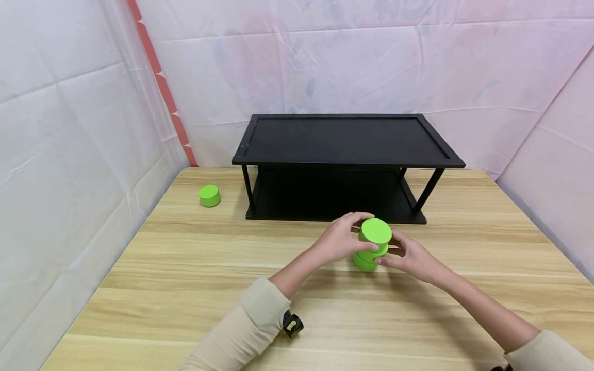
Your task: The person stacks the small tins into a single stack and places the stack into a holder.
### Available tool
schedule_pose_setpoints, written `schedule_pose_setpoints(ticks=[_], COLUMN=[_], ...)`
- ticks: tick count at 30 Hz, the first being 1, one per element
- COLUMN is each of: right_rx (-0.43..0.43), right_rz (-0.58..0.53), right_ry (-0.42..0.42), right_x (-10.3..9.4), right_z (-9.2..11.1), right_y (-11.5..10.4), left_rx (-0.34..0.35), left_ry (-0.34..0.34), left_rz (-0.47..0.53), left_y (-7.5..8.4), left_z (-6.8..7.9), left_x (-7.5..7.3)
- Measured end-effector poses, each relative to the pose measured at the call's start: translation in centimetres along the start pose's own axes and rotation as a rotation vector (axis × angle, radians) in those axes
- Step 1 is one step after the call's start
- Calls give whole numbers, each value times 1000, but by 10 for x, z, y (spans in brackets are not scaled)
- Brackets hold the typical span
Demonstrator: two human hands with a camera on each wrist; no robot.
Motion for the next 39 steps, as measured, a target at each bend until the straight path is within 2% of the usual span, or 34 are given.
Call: schedule_pose_setpoints(ticks=[14,32,39], right_rx=[35,17,34], right_rz=[-19,-14,-22], right_ry=[-4,-14,-20], right_x=[1,1,1], right_z=[1,1,1], right_y=[0,-2,-1], left_rx=[-18,-34,-33], left_ry=[-14,-47,-51], left_rz=[13,17,13], left_y=[-2,-2,-2], left_z=[-2,-3,-3], left_x=[5,9,8])
Point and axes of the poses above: each hand's wrist, its own z-axis away from the middle knuckle, its own x-axis out of the palm, y = z × x, the point moved 8 cm from there along -z, towards the middle knuckle, and after that the axes turned 4 degrees about y, right-handed, at the moved point
